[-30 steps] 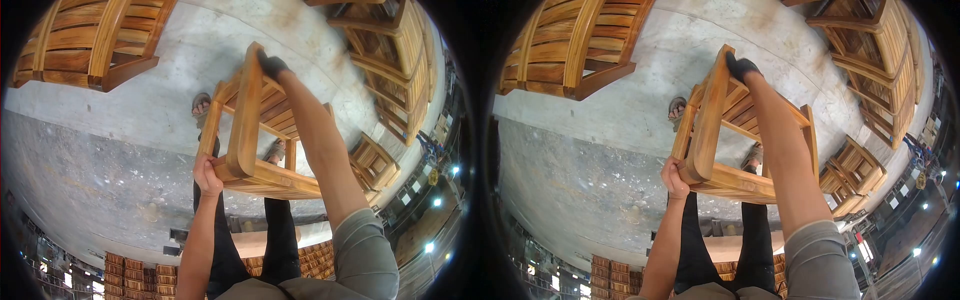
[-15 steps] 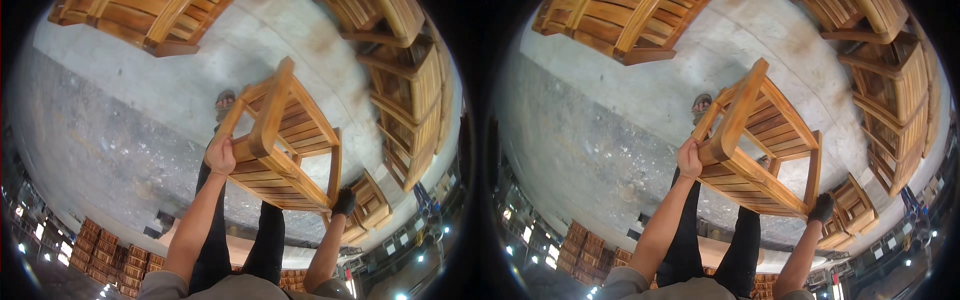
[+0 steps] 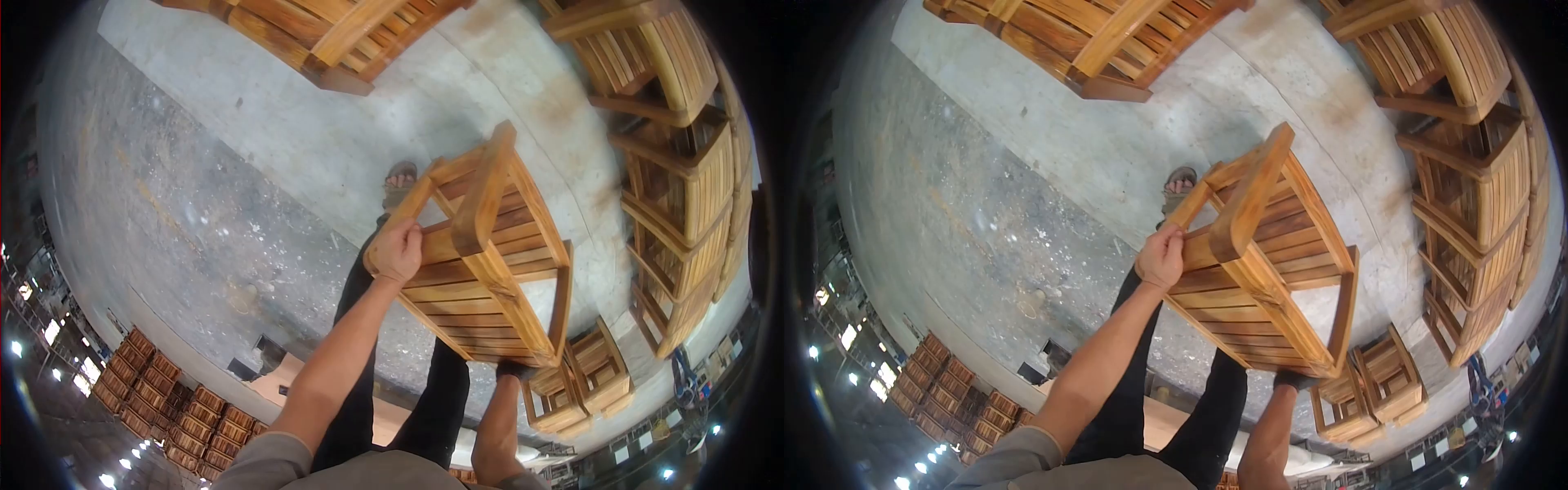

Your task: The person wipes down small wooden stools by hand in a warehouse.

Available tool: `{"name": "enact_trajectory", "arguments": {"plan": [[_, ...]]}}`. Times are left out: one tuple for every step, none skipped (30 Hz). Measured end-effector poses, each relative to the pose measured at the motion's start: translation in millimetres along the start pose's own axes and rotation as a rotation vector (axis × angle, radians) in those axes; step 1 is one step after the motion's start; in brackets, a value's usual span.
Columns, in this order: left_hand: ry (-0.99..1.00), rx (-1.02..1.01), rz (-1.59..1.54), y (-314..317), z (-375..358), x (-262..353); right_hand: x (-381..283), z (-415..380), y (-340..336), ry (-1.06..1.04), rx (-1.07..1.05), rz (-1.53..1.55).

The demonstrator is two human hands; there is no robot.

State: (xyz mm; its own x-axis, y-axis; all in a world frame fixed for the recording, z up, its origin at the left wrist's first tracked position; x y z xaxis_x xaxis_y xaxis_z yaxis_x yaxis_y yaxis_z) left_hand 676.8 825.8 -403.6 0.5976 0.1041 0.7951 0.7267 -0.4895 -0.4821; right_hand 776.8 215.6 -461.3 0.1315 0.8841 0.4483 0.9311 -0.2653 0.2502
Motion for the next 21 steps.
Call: {"name": "enact_trajectory", "arguments": {"plan": [[0.010, 0.016, 0.006, -1, 9, 0, 33, 6, 16, -0.188, 0.022, -0.297], [-0.039, 0.038, -0.039, -2, 19, -3, 64, 3, 22, -0.378, 0.043, -0.601], [-0.100, 0.056, -0.090, -1, 25, -6, 100, 19, 62, -0.576, 0.061, -0.914], [-0.240, 0.049, -0.168, -6, 35, -7, 154, 20, 83, -0.785, 0.076, -1.232], [-0.254, 0.050, -0.177, -8, 42, -12, 216, 9, 86, -0.998, 0.083, -1.548], [-0.269, 0.124, -0.309, -11, 52, -18, 284, 7, 101, -1.083, 0.068, -1.608], [-0.275, 0.198, -0.441, -15, 63, -19, 340, 14, 111, -1.166, 0.046, -1.658], [-0.268, 0.200, -0.450, -20, 69, -15, 359, 28, 136, -1.160, -0.061, -1.790], [-0.393, 0.274, -0.492, -26, 69, -14, 375, 43, 163, -1.152, -0.169, -1.922], [-0.525, 0.347, -0.536, -29, 69, -13, 415, 56, 182, -1.285, -0.209, -2.081], [-0.535, 0.346, -0.549, -29, 71, -7, 450, 71, 198, -1.424, -0.250, -2.242], [-0.663, 0.432, -0.675, -28, 71, -5, 455, 94, 239, -1.504, -0.278, -2.718], [-0.794, 0.519, -0.803, -25, 71, -4, 460, 119, 282, -1.536, -0.297, -3.210], [-0.864, 0.552, -0.883, -21, 73, -3, 495, 153, 302, -1.581, -0.610, -3.120], [-0.875, 0.558, -0.901, -22, 79, 7, 546, 193, 314, -1.604, -0.919, -3.002], [-0.969, 0.599, -0.969, -23, 84, 20, 600, 220, 312, -1.350, -0.714, -3.055], [-1.070, 0.635, -1.031, -21, 85, 26, 651, 240, 305, -1.106, -0.502, -3.074], [-1.094, 0.639, -1.041, -15, 88, 19, 695, 262, 298, -1.127, -0.771, -3.201], [-1.069, 0.662, -1.177, -5, 94, 7, 733, 289, 289, -1.120, -1.067, -3.308], [-1.041, 0.690, -1.309, 3, 101, -3, 766, 322, 286, -1.128, -1.302, -3.348], [-1.068, 0.708, -1.311, 6, 112, -6, 793, 357, 284, -1.050, -1.596, -3.330]]}}
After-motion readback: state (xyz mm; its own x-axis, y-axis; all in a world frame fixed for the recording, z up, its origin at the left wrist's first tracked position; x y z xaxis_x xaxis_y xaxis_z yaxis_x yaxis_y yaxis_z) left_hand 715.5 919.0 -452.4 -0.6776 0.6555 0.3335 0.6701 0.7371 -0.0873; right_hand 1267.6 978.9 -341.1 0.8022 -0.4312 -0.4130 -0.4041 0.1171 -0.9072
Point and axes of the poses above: each hand's wrist, its own z-axis towards the middle knuckle, its own y-axis out of the palm, x = y × z, the point moved 3 cm from there along z, towards the middle knuckle, and after that the axes turned 4 degrees about x, right-handed, at the moved point
